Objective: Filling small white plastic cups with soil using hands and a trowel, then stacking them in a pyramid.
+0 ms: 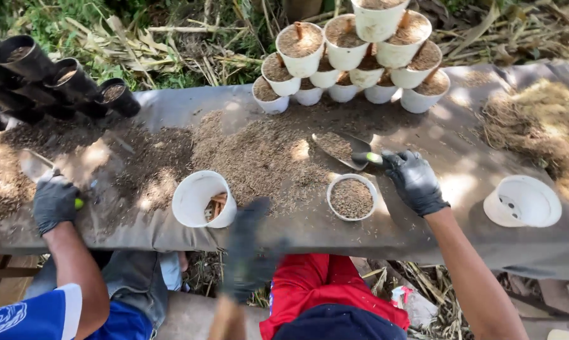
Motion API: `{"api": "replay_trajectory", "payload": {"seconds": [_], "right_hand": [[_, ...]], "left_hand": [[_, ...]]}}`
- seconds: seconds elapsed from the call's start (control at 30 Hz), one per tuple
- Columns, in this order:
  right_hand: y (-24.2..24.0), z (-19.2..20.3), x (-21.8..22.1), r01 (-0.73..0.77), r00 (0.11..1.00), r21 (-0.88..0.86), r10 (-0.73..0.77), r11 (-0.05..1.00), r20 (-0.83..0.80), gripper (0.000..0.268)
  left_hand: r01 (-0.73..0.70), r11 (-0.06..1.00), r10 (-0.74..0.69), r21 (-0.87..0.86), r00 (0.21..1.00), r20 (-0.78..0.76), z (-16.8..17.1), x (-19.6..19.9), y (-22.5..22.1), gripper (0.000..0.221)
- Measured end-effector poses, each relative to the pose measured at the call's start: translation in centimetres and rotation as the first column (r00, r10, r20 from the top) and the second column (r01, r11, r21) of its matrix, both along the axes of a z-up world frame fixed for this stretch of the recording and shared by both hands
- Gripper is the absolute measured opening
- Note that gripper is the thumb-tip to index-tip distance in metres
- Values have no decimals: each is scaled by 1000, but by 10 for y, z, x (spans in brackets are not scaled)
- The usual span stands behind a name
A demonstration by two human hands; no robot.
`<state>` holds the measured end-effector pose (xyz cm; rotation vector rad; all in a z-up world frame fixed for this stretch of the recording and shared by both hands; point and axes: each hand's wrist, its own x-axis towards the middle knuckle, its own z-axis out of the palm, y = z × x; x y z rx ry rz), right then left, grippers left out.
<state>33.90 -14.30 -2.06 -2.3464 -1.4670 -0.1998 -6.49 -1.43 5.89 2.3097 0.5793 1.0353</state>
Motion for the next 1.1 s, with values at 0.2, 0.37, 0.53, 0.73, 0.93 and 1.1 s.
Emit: {"api": "replay_trajectory", "payload": {"seconds": [0.2,0.37,0.53,0.73,0.93,1.1], "right_hand": [[-24,17,-17,-17,934,212,-60,977,351,46],[-61,7,-32,-32,955,418,-95,908,281,29],[-84,-4,-57,-24,991,474,-40,880,124,28],[-90,-7,-65,26,999,602,-41,798,11,22],[-92,-15,-58,99,995,687,-74,720,-65,13],[-89,-4,-65,90,992,757,-122,647,-13,10]], "left_hand": [[-251,952,296,172,898,-324,43,-41,64,75],[-259,955,267,144,542,-796,6,-27,101,93],[-275,953,255,128,497,-830,1,-33,105,81],[-241,956,290,171,667,-686,14,-32,98,51],[-345,931,359,116,818,-449,-3,-35,102,49],[-292,950,278,-112,953,-121,-1,-48,107,4]]}}
